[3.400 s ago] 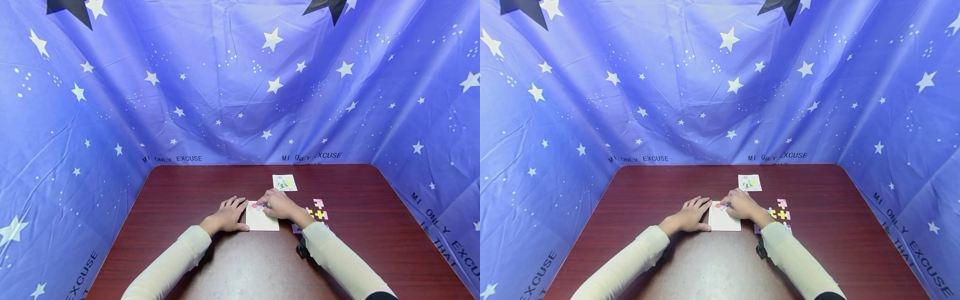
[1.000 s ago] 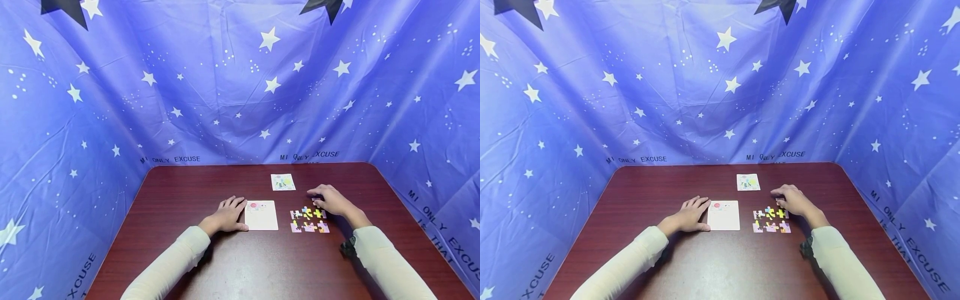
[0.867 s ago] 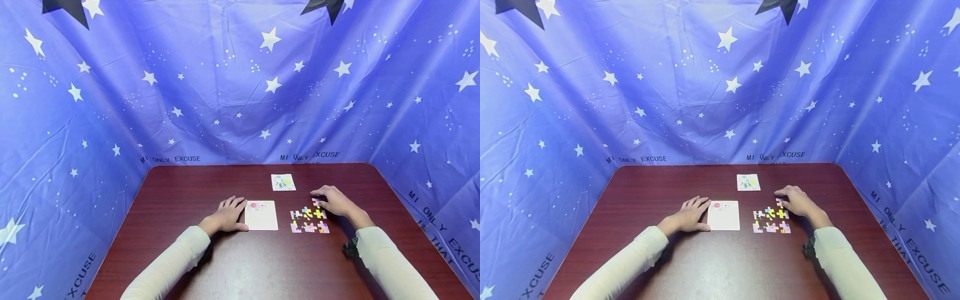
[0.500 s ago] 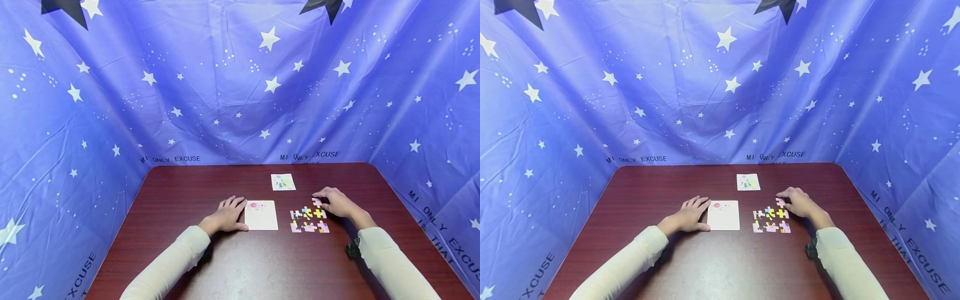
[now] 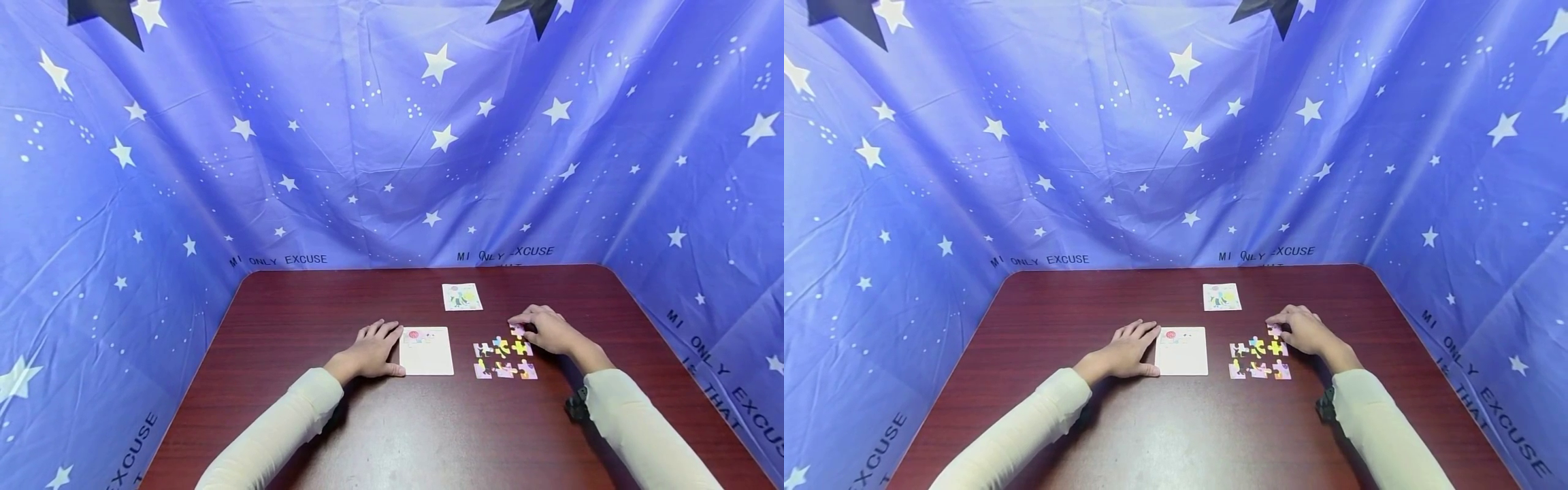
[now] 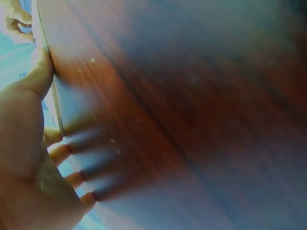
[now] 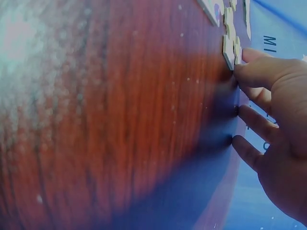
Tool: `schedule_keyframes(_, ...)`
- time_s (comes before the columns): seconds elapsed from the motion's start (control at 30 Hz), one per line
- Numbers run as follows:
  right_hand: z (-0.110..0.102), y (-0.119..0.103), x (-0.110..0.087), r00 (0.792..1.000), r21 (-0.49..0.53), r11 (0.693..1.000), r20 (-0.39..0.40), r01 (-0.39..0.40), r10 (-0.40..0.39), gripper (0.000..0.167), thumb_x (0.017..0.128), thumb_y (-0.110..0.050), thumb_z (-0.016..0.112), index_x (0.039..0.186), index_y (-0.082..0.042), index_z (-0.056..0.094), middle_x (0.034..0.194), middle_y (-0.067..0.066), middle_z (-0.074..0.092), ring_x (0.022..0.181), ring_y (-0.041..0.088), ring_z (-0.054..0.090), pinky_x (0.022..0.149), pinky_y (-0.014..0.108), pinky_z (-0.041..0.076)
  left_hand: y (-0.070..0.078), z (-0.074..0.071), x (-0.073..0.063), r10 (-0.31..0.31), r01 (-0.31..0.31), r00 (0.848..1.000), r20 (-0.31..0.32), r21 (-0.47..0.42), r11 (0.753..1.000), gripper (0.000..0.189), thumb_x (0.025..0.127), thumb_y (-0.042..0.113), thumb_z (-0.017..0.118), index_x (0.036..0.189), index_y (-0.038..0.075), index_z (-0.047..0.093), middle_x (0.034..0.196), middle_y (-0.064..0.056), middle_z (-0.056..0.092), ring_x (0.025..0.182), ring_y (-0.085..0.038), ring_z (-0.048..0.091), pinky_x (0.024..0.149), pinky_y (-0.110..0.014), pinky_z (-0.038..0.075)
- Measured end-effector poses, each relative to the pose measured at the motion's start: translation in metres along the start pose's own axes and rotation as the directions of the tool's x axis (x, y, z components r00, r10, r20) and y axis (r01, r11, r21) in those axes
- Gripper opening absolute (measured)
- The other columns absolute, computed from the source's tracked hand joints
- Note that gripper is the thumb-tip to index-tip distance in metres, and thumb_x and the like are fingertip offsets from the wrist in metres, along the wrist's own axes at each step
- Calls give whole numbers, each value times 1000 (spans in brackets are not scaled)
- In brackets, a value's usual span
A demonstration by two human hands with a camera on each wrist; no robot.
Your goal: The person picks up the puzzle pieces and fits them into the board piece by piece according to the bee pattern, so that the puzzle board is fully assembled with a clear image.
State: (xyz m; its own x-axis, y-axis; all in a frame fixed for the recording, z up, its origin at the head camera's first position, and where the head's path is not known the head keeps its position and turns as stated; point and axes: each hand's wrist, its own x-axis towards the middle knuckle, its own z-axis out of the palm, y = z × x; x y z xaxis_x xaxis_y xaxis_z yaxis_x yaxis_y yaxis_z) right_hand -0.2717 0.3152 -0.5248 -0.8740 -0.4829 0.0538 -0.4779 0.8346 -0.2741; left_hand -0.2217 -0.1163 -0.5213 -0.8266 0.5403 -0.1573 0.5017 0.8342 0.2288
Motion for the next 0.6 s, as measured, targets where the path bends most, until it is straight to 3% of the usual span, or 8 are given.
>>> schedule_keyframes(0.6,0,-14,5,999,68,997,-26,30,-28,34,91,-6,69,124,-9,73,113,11,68,110,36,58,98,57,45,-1,3,0,0,0,1000,0,11,1000,100,86,66,68,160,10,32,166,-11,31,153,-42,26,118,-61,28)
